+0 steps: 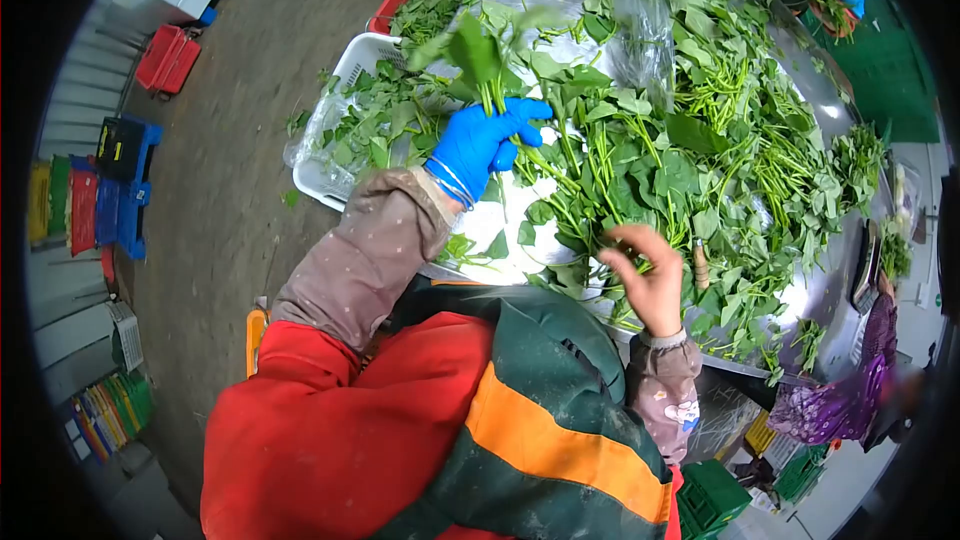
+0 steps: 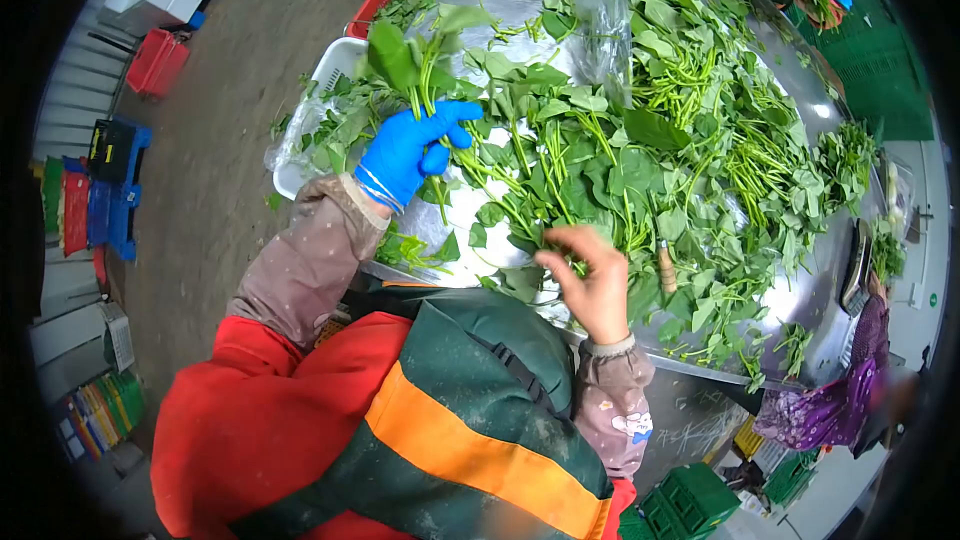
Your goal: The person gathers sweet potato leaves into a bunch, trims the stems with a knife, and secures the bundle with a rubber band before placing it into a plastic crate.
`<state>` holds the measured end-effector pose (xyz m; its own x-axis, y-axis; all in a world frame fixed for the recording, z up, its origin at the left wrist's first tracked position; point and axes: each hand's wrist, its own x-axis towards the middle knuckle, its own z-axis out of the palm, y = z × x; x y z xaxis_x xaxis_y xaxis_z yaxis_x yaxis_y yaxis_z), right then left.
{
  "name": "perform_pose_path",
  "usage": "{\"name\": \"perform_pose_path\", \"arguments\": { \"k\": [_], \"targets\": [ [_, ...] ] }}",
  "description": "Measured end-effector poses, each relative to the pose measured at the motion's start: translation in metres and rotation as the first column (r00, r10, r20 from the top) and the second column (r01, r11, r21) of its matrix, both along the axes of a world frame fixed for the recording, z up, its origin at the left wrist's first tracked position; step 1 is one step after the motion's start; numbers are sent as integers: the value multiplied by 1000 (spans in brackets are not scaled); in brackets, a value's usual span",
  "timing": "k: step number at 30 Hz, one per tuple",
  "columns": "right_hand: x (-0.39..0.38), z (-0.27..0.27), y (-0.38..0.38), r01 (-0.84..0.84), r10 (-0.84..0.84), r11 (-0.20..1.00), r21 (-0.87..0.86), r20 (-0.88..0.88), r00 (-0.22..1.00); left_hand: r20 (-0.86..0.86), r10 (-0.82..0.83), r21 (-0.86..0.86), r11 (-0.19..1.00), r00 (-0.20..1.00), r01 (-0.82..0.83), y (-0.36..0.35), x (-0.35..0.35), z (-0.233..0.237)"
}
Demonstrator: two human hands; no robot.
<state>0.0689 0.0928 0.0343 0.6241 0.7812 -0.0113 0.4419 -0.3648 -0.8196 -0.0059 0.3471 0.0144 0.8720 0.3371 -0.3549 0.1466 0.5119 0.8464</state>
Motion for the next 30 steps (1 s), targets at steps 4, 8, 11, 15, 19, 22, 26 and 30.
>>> {"name": "perform_pose_path", "arguments": {
  "k": [4,8,11,15,19,22,26,30],
  "targets": [
    [-2,12,39,20,-20,1000,5,180,983,5,23,-49,999,1000,-23,-13,-2,2],
    [2,-28,58,16,-8,997,-70,125,992,30,55,-17,998,998,-55,-18,0,8],
    [3,-41,43,-74,58,945,-319,-57,997,20,315,-58,948,949,-313,8,-1,18],
    [-9,-18,22,-479,407,846,-233,-297,864,82,200,-34,980,976,-198,53,-28,7],
    [1,-25,30,-129,101,989,-66,-332,938,-130,82,-50,995,988,-90,15,-50,-3],
    [11,-41,46,86,-94,994,-64,-125,988,-54,70,-249,965,996,-81,-30,-68,-31],
    [12,-77,60,10,68,967,-256,292,954,-55,21,-504,863,998,-46,-58,-75,-32],
    [10,-82,58,90,15,939,-331,301,954,108,7,-741,668,994,76,-38,-75,-40]
  ]
}}
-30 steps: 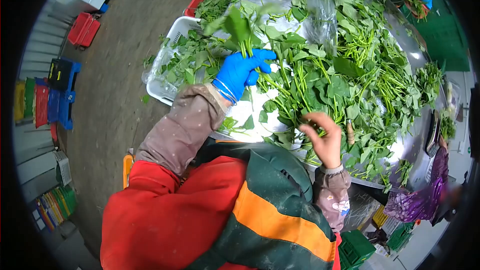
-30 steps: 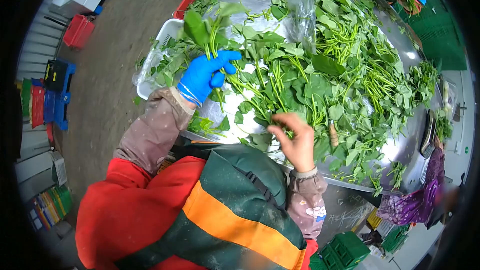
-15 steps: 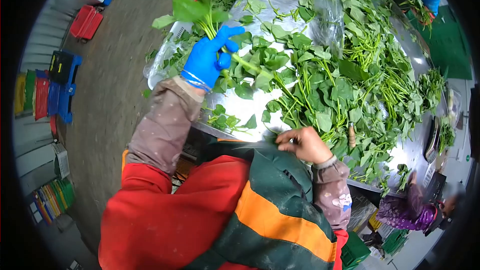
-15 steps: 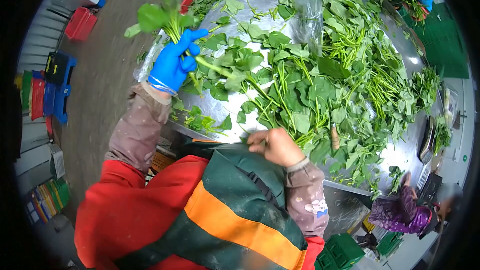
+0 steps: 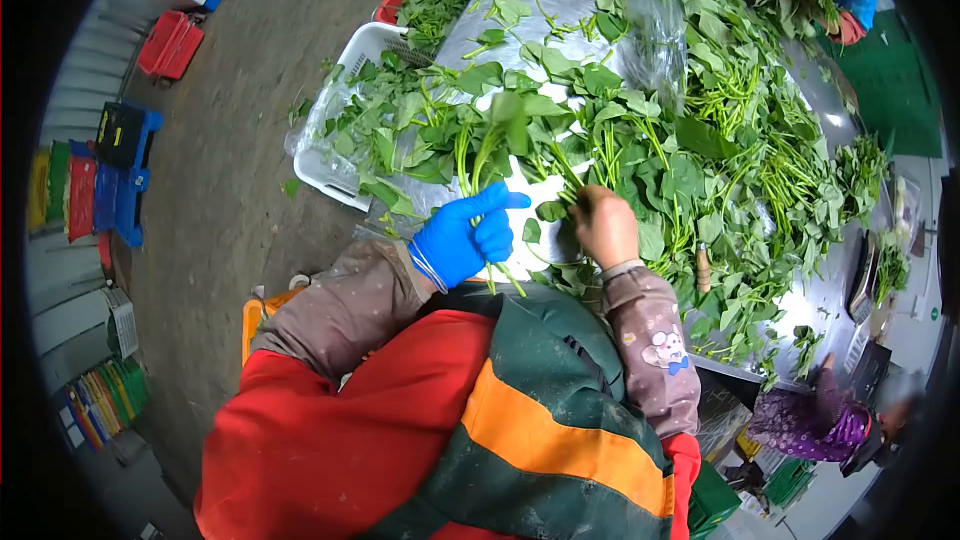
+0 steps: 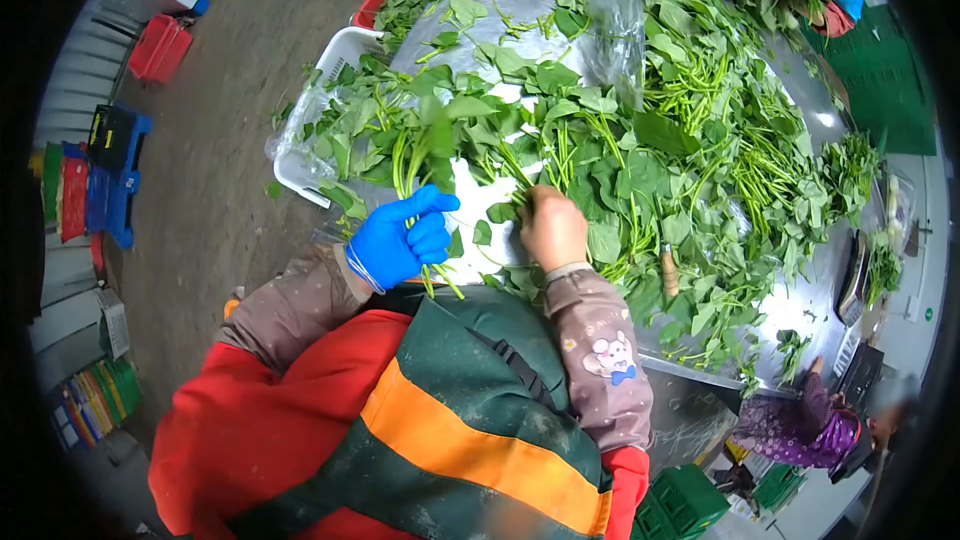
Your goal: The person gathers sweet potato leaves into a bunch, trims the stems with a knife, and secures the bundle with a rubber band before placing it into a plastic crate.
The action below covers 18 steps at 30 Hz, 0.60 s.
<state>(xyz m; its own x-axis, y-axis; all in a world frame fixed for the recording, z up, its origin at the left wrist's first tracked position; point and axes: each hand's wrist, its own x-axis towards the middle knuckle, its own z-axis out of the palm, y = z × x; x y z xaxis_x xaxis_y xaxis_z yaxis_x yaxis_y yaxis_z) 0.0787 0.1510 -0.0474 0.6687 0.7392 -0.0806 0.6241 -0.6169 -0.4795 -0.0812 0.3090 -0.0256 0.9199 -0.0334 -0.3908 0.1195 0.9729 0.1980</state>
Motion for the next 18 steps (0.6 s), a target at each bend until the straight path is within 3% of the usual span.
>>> {"name": "perform_pose_path", "arguments": {
  "k": [1,2,3,4,5,7,10,13,18],
  "targets": [
    [6,4,-3,35,-30,997,68,-72,997,25,41,-34,999,999,-40,4,0,-2],
    [11,17,-3,135,-97,982,130,-262,960,51,79,-67,995,996,-75,8,1,-2],
    [16,18,-7,339,-131,910,240,-609,782,15,151,-6,988,988,-151,13,4,-1],
    [15,33,-6,476,-78,833,281,-792,605,-15,225,57,973,974,-224,18,7,3],
    [12,47,-6,612,14,741,276,-918,397,-41,296,120,950,954,-289,20,10,8],
    [8,54,-10,629,55,744,225,-959,277,-30,260,213,945,965,-248,14,17,11],
    [-8,72,-7,679,23,690,251,-945,326,-39,149,371,920,988,-125,-1,29,20],
    [-19,58,-7,575,-20,737,356,-838,545,-143,87,485,874,986,-7,-15,40,24],
    [-27,50,-6,468,-48,796,384,-732,680,-225,143,639,768,964,35,-15,50,24]
  ]
}}
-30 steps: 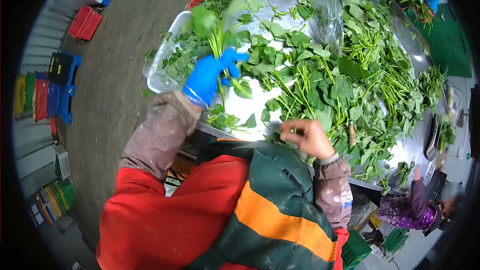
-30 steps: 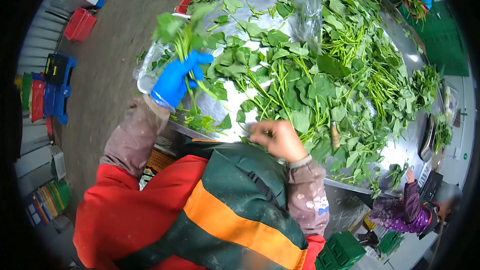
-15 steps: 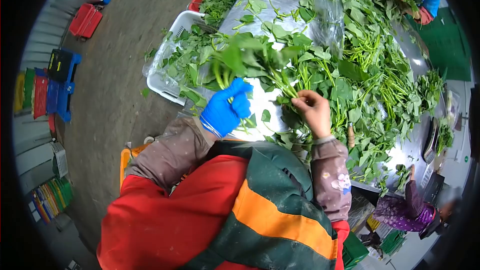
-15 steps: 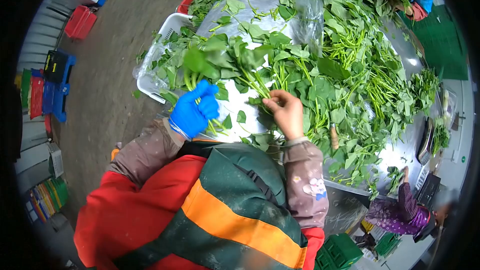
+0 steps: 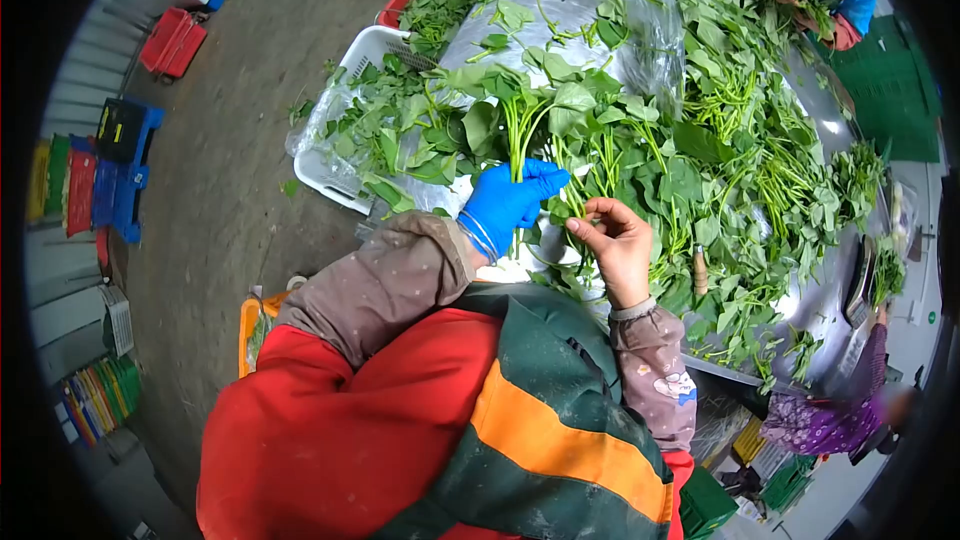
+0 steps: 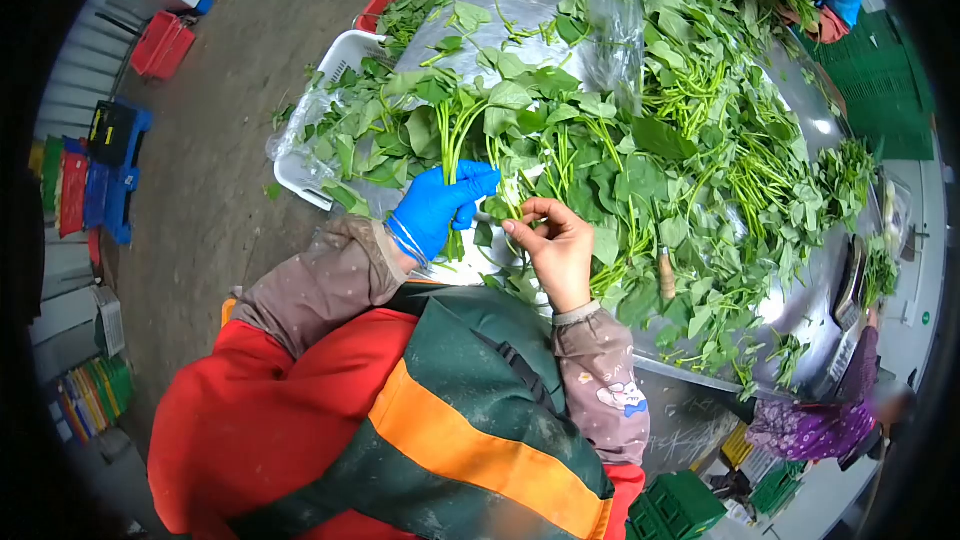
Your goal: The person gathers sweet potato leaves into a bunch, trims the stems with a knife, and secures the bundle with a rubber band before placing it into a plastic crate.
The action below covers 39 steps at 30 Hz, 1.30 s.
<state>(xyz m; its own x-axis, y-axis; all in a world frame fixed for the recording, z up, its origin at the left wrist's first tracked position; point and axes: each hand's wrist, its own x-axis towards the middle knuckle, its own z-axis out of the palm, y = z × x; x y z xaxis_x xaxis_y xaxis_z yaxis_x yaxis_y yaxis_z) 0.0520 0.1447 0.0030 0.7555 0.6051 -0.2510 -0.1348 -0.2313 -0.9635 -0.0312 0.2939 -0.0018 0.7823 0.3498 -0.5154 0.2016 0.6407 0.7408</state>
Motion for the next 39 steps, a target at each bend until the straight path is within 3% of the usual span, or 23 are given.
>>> {"name": "perform_pose_path", "arguments": {
  "k": [2,4,8,12,15,18,20,22,23,25,27,29,31,35,36,39],
  "targets": [
    [-3,-3,0,-10,13,999,-46,62,998,-16,-41,-6,999,999,41,2,2,-9],
    [-4,-5,0,10,-9,1000,-19,34,999,-42,-85,3,996,996,85,5,2,-14],
    [-4,-6,2,-1,1,1000,10,-2,1000,-1,-105,-145,984,994,104,3,1,-24],
    [-8,-13,6,20,-14,997,72,-86,996,8,-112,-147,983,994,112,2,3,-20],
    [-5,-13,3,0,-4,1000,-24,-143,990,4,-182,-214,960,983,179,7,-1,-14],
    [-5,-12,4,136,-107,985,106,-237,966,36,-140,-208,967,989,145,7,2,-22],
    [1,-10,-1,250,-192,939,238,-243,951,141,-47,-291,953,989,87,16,-1,-40],
    [12,-2,-8,411,-287,829,380,-343,894,164,61,-337,941,985,-2,29,-1,-43],
    [22,2,-14,402,-200,756,517,-402,893,161,47,-343,939,986,12,35,-4,-35],
    [22,19,-15,321,-107,792,519,-400,910,264,-80,-252,956,961,149,35,-10,-31],
    [16,21,-10,-51,119,932,358,-172,978,208,-89,-237,962,974,138,32,-9,-26],
    [8,13,-8,-410,411,903,126,20,911,148,-98,-212,969,984,129,27,-6,-16],
    [2,14,-4,-553,555,832,51,-46,831,80,-101,-177,978,992,114,25,-4,-5],
    [-1,15,0,-590,610,792,158,-204,765,165,-81,-232,965,983,119,27,-6,-21],
    [-5,20,3,-520,537,844,136,-233,811,185,-87,-275,952,979,137,29,-6,-27],
    [-4,-6,3,-548,551,834,-60,64,832,247,-15,-326,940,969,98,35,-2,-26]
  ]
}}
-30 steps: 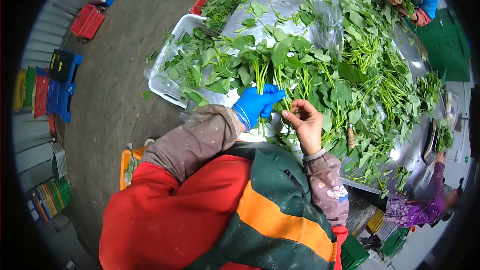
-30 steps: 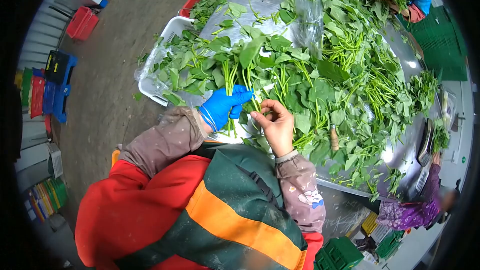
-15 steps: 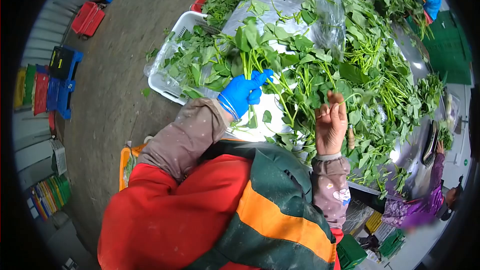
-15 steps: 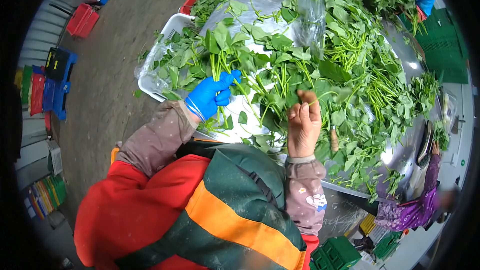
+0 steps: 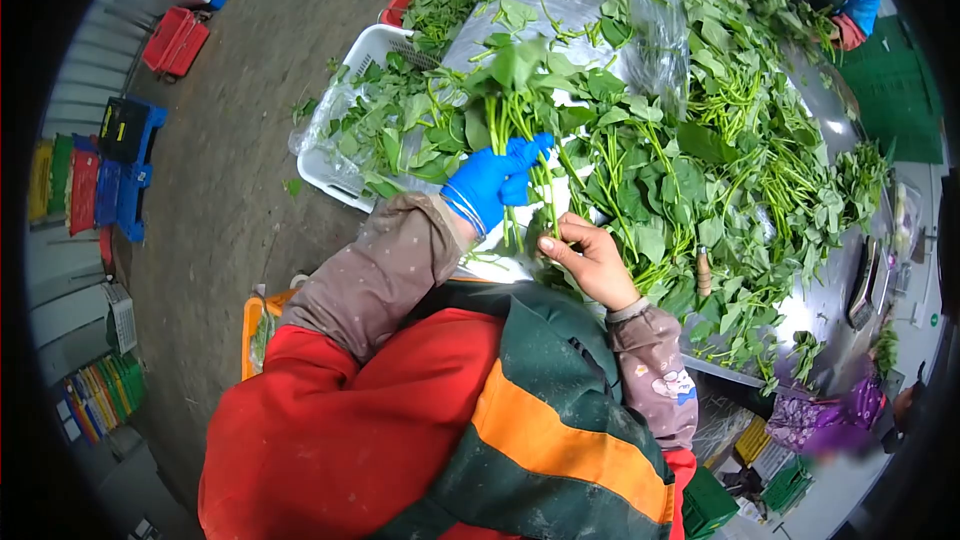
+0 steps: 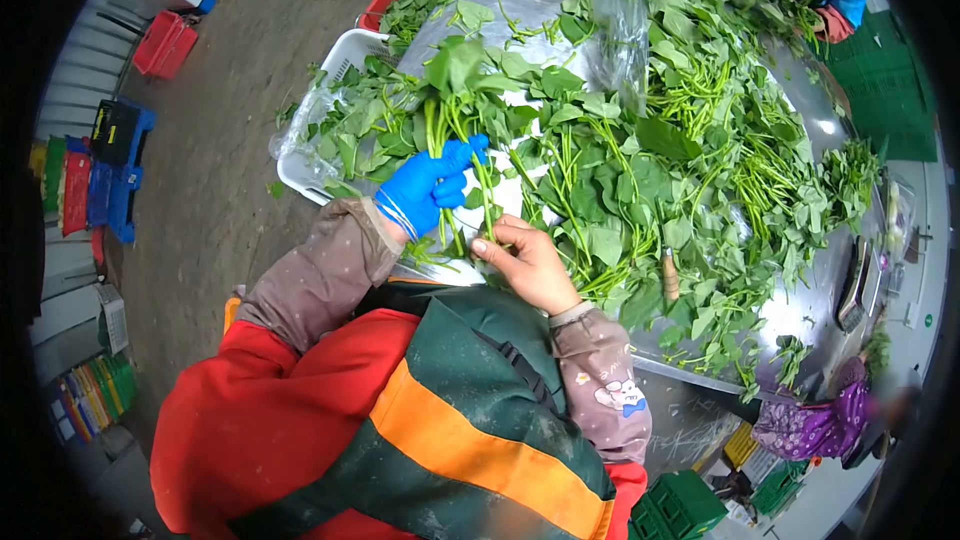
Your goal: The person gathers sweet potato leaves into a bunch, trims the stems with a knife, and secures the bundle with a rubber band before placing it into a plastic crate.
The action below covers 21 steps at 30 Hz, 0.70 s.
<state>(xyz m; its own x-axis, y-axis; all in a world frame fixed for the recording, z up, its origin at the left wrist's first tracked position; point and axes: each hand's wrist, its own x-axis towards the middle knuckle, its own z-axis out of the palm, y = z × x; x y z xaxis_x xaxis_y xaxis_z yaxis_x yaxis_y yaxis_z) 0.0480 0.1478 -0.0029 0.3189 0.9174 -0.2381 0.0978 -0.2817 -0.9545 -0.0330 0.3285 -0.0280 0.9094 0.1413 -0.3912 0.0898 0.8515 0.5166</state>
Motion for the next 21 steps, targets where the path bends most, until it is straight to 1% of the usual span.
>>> {"name": "perform_pose_path", "arguments": {
  "k": [1,4,5,8,9,12,13,15,16,17,19,20,21],
  "targets": [
    [-4,6,2,74,-73,997,26,-15,997,-18,49,-40,998,999,-50,5,3,3],
    [-3,17,0,107,-114,982,-158,-35,993,-99,128,81,989,987,-120,7,9,16],
    [-6,16,-1,82,-80,988,-131,19,997,-25,154,-11,988,988,-154,9,8,8],
    [-9,16,-3,95,-101,988,-120,-48,994,23,80,11,997,997,-80,13,9,-2],
    [-9,15,-4,95,-112,986,-139,-122,986,-9,106,34,994,994,-106,10,9,-2],
    [-6,18,-7,95,-157,977,-191,-340,927,-15,144,-84,986,989,-145,11,10,-4],
    [-6,22,-6,89,-168,973,-212,-391,905,-28,127,-67,989,991,-129,11,11,-4],
    [-2,22,-8,90,-190,961,-262,-388,902,-55,95,-34,995,994,-97,12,10,-7],
    [1,22,-10,90,-202,954,-287,-387,900,-55,163,42,986,985,-161,13,9,-9],
    [6,19,-15,31,-146,948,-318,-343,928,-49,231,117,968,972,-224,17,9,-12],
    [6,16,-30,-47,-96,931,-363,-367,925,-38,340,-3,940,939,-341,39,4,-24],
    [6,15,-39,-88,-70,919,-385,-378,923,-43,356,109,930,933,-350,46,2,-10],
    [11,4,-52,-71,-111,915,-398,-417,902,-13,305,84,949,952,-303,54,-2,-9]
  ]
}}
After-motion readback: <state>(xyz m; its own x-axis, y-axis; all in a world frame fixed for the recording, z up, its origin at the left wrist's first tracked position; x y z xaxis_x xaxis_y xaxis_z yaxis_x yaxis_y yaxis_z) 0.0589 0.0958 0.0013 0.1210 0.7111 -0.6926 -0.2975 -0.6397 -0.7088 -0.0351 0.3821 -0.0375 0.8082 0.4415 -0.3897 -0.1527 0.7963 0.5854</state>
